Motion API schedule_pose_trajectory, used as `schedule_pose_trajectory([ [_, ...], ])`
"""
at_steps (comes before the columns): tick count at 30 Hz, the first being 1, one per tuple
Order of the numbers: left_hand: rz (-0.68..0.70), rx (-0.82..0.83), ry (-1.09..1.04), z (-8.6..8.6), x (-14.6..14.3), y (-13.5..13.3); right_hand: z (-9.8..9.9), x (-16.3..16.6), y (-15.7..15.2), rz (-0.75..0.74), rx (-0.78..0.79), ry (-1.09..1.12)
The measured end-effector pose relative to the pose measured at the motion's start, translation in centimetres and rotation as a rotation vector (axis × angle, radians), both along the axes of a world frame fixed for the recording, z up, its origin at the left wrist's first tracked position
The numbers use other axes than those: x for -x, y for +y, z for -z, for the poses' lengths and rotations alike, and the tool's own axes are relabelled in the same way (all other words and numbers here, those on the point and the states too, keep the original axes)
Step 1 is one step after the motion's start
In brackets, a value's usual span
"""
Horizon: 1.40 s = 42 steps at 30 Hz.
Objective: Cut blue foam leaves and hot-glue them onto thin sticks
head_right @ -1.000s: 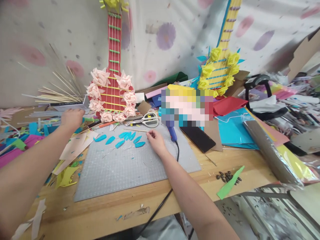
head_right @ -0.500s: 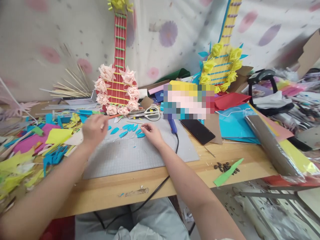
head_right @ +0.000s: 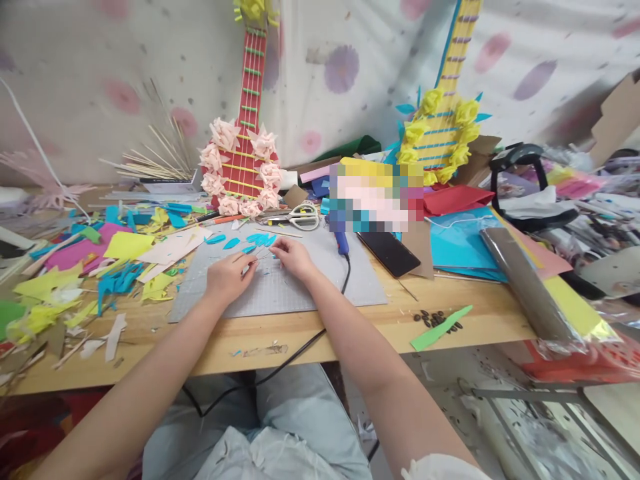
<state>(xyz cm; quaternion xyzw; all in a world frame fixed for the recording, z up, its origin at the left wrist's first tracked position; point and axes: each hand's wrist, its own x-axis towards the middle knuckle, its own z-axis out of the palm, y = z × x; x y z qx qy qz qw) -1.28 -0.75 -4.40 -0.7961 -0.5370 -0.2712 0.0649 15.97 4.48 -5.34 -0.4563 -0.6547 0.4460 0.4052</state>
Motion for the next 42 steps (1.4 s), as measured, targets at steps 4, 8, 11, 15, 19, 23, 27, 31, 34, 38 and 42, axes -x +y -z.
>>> schedule_pose_trajectory([
  [4, -0.092, -0.014, -0.039, -0.2, 1.4, 0.1, -0.6, -0.9, 0.9, 0.189, -0.135, -0.327],
  [8, -0.253, 0.003, -0.077, -0.4, 2.5, 0.2, -2.9, -1.8, 4.2, 0.326, -0.391, -0.740],
  [11, -0.308, 0.028, -0.071, -0.4, 2.7, 0.2, -4.5, -1.6, 7.3, 0.255, -0.428, -1.032],
  [15, -0.297, 0.054, -0.052, -0.3, 2.5, 0.1, -4.7, -0.7, 9.7, 0.196, -0.286, -1.225],
  [19, -0.324, 0.044, -0.067, -0.2, 2.5, 0.0, -3.8, -0.2, 10.1, 0.263, -0.254, -1.228],
  [23, -0.359, 0.047, -0.097, -0.2, 2.6, 0.1, -3.3, -0.9, 10.2, 0.310, -0.239, -1.246],
  [27, -0.398, 0.043, -0.107, -0.3, 2.6, 0.1, -3.7, -1.7, 10.0, 0.212, -0.303, -1.291],
  [31, -0.433, 0.034, -0.152, -0.5, 2.8, 0.2, -4.6, -1.8, 9.3, 0.179, -0.370, -1.294],
  [34, -0.455, 0.029, -0.210, -0.5, 3.1, 0.3, -5.9, -1.9, 8.6, 0.207, -0.395, -1.249],
  [38, -0.462, 0.046, -0.255, -0.8, 3.2, 0.3, -7.4, -2.2, 7.2, 0.275, -0.305, -1.040],
  [42, -0.473, 0.084, -0.320, -1.5, 3.0, 0.3, -6.9, -2.7, 4.0, 0.085, -0.123, -0.688],
])
